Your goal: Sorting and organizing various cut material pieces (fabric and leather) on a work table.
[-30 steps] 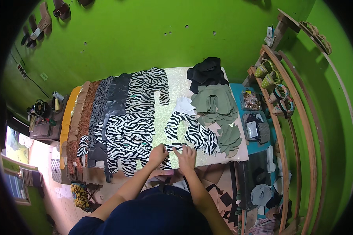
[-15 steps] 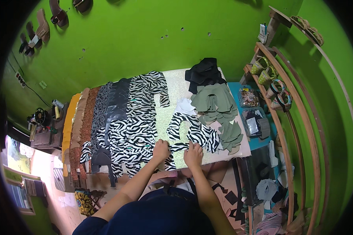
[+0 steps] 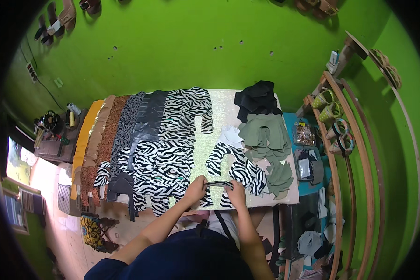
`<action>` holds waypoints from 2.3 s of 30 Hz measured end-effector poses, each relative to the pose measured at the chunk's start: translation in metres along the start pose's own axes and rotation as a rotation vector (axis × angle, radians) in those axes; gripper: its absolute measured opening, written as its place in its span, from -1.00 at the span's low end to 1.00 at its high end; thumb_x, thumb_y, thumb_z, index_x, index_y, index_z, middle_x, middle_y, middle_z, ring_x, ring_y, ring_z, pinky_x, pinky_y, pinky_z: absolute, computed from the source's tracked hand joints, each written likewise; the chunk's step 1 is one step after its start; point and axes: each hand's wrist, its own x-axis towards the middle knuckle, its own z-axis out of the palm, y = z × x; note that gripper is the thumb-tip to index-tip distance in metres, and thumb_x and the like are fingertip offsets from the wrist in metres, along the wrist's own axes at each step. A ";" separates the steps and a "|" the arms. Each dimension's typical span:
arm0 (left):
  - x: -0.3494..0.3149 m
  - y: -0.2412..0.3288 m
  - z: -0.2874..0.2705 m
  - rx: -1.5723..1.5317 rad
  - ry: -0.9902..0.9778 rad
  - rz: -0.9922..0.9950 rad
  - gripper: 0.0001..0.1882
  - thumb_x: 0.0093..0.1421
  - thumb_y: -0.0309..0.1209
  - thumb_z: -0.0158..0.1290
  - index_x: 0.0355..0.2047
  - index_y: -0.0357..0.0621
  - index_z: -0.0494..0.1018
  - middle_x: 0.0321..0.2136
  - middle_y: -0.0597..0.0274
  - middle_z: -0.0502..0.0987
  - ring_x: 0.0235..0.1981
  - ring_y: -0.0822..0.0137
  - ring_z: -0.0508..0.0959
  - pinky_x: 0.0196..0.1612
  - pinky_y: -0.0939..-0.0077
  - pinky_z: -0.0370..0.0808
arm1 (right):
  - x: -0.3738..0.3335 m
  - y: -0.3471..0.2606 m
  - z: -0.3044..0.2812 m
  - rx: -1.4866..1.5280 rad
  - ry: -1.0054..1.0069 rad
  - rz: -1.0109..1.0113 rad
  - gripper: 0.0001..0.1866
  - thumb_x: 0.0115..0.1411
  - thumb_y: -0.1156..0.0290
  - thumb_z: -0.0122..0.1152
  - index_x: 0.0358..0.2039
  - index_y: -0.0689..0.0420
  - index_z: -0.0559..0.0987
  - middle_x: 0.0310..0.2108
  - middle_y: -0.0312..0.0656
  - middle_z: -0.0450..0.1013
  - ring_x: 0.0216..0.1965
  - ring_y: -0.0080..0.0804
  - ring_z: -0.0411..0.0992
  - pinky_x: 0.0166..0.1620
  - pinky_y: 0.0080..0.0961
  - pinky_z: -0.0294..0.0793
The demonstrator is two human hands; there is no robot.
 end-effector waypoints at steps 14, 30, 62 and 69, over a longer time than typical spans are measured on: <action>0.151 -0.023 -0.100 -0.083 0.506 -0.045 -0.71 0.02 -0.52 0.04 -0.22 -0.35 0.34 -0.35 -0.10 0.41 -0.33 0.02 0.43 -0.24 0.33 0.37 | 0.194 -0.113 0.026 0.178 -0.027 -0.084 -0.71 0.05 0.37 0.10 -0.19 0.16 0.47 -0.36 0.00 0.48 -0.29 -0.09 0.45 -0.23 -0.35 0.40; 0.228 -0.047 -0.115 0.324 0.520 -0.141 -0.72 0.02 -0.44 0.05 -0.24 -0.23 0.33 -0.26 -0.01 0.35 -0.32 0.01 0.41 -0.22 0.29 0.37 | 0.274 -0.126 0.052 -0.184 0.115 -0.288 -0.77 0.02 0.35 0.09 -0.32 0.19 0.49 -0.39 -0.01 0.44 -0.28 -0.07 0.38 -0.21 -0.31 0.37; 0.100 0.028 -0.006 0.369 0.013 0.102 -0.43 -0.06 -0.27 0.15 -0.04 -0.15 0.26 -0.21 -0.01 0.33 -0.20 0.05 0.40 -0.16 0.31 0.40 | 0.126 -0.016 -0.017 -0.581 0.309 -0.630 -0.80 -0.10 0.43 0.06 -0.38 0.06 0.47 -0.43 -0.20 0.31 -0.30 -0.27 0.29 -0.23 -0.30 0.21; 0.090 0.032 -0.008 0.334 0.079 0.120 -0.38 -0.12 -0.31 0.20 -0.05 -0.21 0.23 -0.24 0.00 0.33 -0.26 0.06 0.41 -0.21 0.30 0.40 | 0.116 -0.031 -0.037 -0.502 0.170 -0.612 -0.64 -0.18 0.37 0.27 -0.30 0.05 0.43 -0.36 -0.19 0.31 -0.22 -0.23 0.26 -0.12 -0.29 0.19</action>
